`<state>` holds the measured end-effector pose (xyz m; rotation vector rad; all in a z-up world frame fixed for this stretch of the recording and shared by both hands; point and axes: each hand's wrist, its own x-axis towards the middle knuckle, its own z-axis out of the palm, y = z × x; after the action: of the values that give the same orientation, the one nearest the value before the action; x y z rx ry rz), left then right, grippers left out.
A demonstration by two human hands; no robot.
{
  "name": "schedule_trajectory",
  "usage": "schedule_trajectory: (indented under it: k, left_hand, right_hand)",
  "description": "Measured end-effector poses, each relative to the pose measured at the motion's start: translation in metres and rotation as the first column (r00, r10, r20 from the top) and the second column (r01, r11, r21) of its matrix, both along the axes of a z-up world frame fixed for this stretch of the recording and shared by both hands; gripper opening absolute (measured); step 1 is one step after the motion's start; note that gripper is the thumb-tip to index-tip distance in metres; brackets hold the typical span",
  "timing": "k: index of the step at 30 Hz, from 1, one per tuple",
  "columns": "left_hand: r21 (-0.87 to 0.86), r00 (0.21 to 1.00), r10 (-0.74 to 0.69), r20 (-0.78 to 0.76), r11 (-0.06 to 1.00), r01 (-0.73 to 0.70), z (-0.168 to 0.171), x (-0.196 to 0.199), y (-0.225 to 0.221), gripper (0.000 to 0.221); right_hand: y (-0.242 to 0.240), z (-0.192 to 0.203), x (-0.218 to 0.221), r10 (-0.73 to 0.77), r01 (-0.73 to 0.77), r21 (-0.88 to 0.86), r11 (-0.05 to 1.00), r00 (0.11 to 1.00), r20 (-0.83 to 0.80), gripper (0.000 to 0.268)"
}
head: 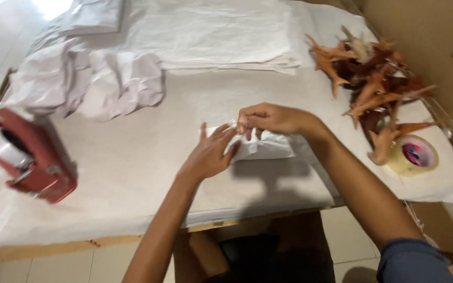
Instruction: Wrapping wooden figurines in tissue paper and securing the packaging with tape.
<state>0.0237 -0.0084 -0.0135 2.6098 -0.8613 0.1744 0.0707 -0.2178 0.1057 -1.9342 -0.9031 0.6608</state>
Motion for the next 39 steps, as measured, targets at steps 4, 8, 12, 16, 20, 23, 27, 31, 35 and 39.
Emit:
schedule_trajectory:
  k: [4,8,12,16,20,23,27,31,35,39]
  left_hand:
    - [-0.161,0.988,-0.016,-0.154,0.987,-0.009,0.046,-0.018,-0.005,0.051]
    - [-0.147,0.990,-0.056,-0.131,0.988,0.036,0.041,-0.015,-0.007,0.048]
    - [-0.142,0.994,-0.042,-0.103,0.990,0.028,0.044,-0.015,-0.009,0.048]
    - [-0.182,0.997,-0.055,-0.052,0.982,0.045,0.040,-0.014,-0.009,0.042]
    - [-0.222,0.995,-0.059,-0.075,0.974,0.041,0.037,-0.013,-0.008,0.042]
    - [-0.286,0.994,-0.077,-0.075,0.957,0.052,0.036,-0.011,-0.007,0.042]
    - [-0.464,0.984,-0.108,-0.140,0.885,0.031,0.050,-0.014,-0.011,0.036]
    - [-0.584,0.977,-0.135,-0.164,0.812,0.014,0.049,-0.013,-0.011,0.034]
    - [-0.605,0.973,-0.127,-0.192,0.796,-0.015,0.045,-0.011,-0.008,0.033]
    - [-0.634,0.972,-0.122,-0.202,0.773,-0.035,0.043,-0.009,-0.006,0.028]
  right_hand:
    - [-0.038,-0.009,0.028,-0.101,0.059,-0.149,0.987,0.951,-0.292,0.033]
    - [-0.036,-0.012,0.031,-0.083,0.007,-0.227,0.974,0.941,-0.328,0.030]
    - [-0.035,-0.029,0.048,-0.087,-0.003,-0.273,0.962,0.945,-0.316,0.027]
    - [-0.037,-0.037,0.048,-0.049,-0.038,-0.232,0.972,0.933,-0.356,0.027]
    - [-0.041,-0.041,0.053,-0.004,-0.076,-0.202,0.976,0.930,-0.368,0.028]
    - [-0.042,-0.039,0.052,0.029,-0.103,-0.183,0.978,0.930,-0.366,0.029]
    - [-0.042,-0.035,0.050,0.033,-0.107,-0.184,0.977,0.930,-0.366,0.030]
    - [-0.038,-0.033,0.050,0.040,-0.125,-0.226,0.966,0.937,-0.346,0.033]
    - [-0.038,-0.033,0.050,0.034,-0.125,-0.253,0.959,0.941,-0.337,0.032]
    - [-0.037,-0.026,0.047,0.010,-0.113,-0.305,0.946,0.947,-0.320,0.031]
